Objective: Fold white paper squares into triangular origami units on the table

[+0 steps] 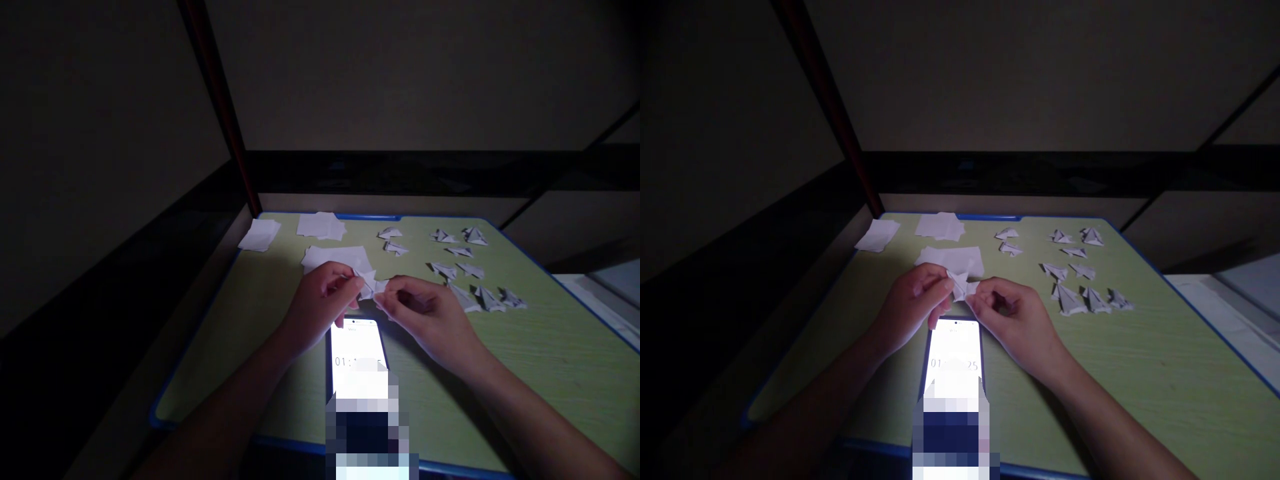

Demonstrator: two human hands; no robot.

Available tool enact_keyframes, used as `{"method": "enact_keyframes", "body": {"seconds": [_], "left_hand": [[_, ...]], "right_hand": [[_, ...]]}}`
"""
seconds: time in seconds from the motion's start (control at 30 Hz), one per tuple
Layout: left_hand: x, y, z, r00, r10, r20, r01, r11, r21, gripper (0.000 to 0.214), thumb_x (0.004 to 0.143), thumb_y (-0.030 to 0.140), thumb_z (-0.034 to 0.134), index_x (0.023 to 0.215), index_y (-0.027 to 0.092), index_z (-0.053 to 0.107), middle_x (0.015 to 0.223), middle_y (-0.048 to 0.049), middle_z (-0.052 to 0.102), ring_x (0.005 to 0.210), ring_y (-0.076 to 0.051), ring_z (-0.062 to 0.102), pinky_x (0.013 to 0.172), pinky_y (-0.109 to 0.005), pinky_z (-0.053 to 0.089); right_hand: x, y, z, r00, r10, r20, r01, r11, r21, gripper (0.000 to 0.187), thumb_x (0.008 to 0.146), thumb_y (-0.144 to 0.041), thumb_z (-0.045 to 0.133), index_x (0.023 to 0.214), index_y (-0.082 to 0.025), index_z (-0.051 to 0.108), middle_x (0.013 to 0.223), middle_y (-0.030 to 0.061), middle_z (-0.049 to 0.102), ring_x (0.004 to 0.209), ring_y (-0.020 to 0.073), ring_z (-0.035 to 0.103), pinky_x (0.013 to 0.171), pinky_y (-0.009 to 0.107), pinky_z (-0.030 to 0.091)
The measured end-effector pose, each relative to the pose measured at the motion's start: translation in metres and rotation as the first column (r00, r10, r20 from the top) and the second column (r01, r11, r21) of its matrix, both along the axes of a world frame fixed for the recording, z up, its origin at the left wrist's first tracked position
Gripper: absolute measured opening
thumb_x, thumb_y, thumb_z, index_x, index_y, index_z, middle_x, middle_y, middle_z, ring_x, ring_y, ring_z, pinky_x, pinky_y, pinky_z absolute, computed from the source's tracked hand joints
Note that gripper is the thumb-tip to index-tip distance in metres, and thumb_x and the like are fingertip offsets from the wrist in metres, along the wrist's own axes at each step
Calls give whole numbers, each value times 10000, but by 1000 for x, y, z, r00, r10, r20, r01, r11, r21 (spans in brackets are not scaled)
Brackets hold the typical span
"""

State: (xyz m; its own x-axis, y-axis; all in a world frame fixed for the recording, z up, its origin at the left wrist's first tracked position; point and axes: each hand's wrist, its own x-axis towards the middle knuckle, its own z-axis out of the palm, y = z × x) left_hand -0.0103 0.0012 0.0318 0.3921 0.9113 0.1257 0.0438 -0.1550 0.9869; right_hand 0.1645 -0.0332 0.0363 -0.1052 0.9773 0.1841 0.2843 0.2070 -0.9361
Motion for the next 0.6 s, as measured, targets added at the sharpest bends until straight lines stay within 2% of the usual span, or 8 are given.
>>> {"method": "enact_keyframes", "body": {"seconds": [0.3, 0.43, 0.6], "left_hand": [[-1, 3, 2, 996, -55, 70, 64, 988, -143, 219, 817, 328, 571, 706, 141, 551, 555, 45, 567, 368, -40, 459, 399, -186, 370], [-1, 3, 2, 991, -74, 111, 96, 973, -209, 230, 820, 329, 559, 694, 137, 551, 541, 45, 553, 375, -41, 443, 410, -192, 362], [-1, 1, 2, 994, -74, 84, 86, 984, -154, 221, 838, 335, 574, 744, 137, 549, 563, 46, 561, 391, -44, 453, 408, -180, 368]], "right_hand": [[-2, -3, 4, 998, 55, 34, -56, 998, 23, 184, 782, -287, 653, 635, -193, 593, 558, -44, 493, 498, 84, 420, 455, 217, 347], [-2, -4, 6, 997, 36, 61, -39, 998, 47, 174, 774, -292, 656, 639, -192, 611, 562, -38, 517, 499, 90, 444, 458, 223, 363], [-2, -2, 2, 996, 3, 84, -5, 1000, 22, 203, 773, -321, 635, 626, -190, 587, 560, -25, 535, 510, 104, 473, 469, 239, 388]]}}
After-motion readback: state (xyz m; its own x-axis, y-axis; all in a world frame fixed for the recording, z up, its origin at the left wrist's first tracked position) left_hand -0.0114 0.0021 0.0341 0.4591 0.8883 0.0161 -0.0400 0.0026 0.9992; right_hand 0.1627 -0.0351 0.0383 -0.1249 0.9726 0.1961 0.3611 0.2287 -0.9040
